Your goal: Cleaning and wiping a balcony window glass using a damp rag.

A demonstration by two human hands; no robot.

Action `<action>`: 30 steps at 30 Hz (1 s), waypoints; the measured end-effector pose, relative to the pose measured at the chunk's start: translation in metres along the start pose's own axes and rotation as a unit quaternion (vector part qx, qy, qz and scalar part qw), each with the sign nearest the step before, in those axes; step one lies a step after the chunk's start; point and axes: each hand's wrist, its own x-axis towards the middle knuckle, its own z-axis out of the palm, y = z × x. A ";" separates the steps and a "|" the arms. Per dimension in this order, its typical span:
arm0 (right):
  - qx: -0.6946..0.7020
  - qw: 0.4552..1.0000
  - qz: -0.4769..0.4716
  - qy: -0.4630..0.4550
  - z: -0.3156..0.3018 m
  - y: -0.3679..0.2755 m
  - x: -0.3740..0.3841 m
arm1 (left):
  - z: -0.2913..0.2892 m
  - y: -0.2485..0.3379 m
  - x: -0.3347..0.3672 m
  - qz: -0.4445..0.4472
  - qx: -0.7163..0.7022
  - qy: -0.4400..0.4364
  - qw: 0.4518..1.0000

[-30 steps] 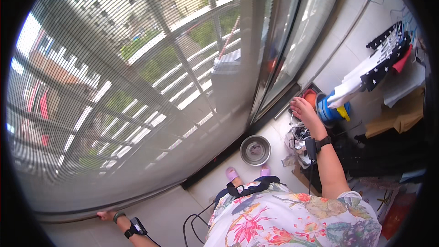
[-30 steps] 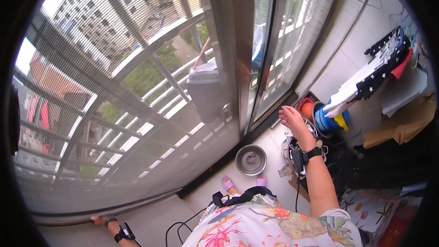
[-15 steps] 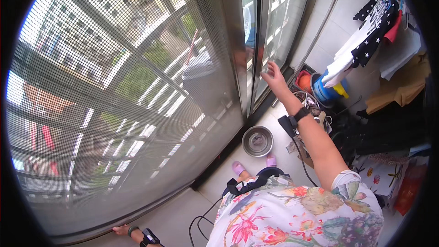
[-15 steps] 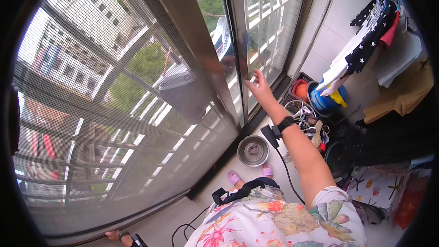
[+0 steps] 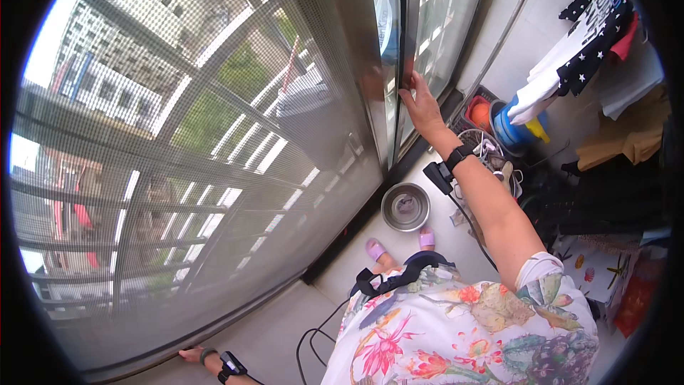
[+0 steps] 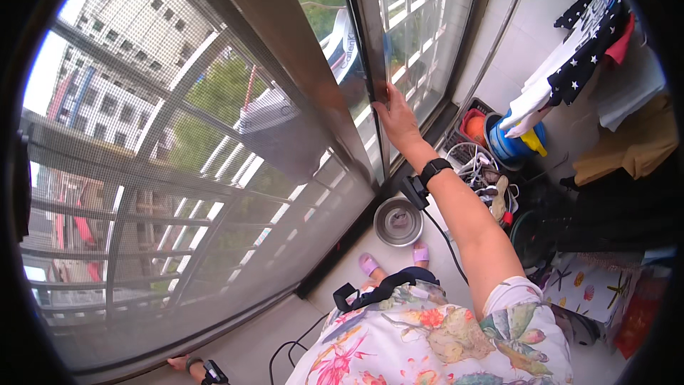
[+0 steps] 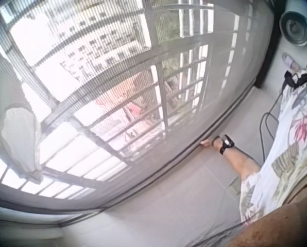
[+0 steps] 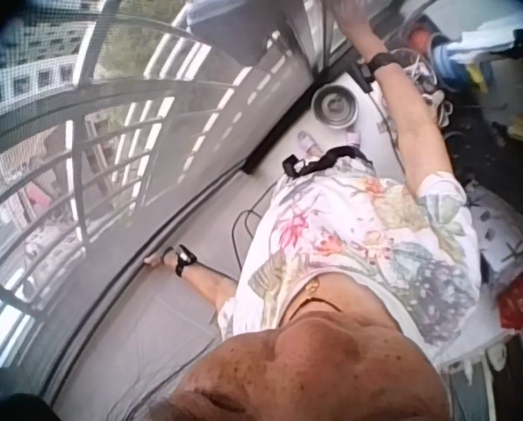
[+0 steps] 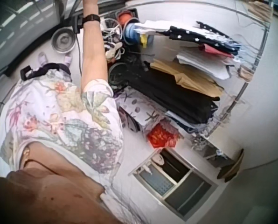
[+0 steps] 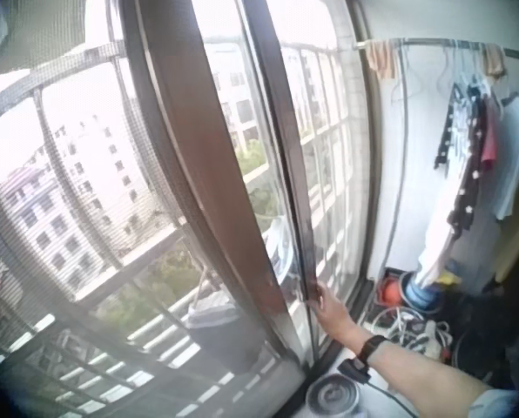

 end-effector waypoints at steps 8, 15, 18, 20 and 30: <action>0.003 0.998 -0.024 0.056 0.001 0.001 -0.002 | 0.006 0.049 -0.067 -0.052 0.037 -0.031 0.997; 0.008 0.998 0.002 0.058 -0.001 0.004 -0.001 | 0.004 0.053 -0.079 -0.044 0.010 -0.081 0.996; 0.011 0.998 0.001 0.061 0.001 0.016 0.002 | -0.002 0.040 -0.058 -0.016 0.031 -0.075 0.997; 0.018 0.999 -0.009 0.039 -0.002 0.020 0.008 | -0.002 0.031 -0.049 -0.032 0.028 -0.076 0.996; 0.147 0.988 -0.001 -0.048 -0.011 0.025 0.034 | 0.015 0.035 -0.063 -0.042 0.018 -0.112 0.993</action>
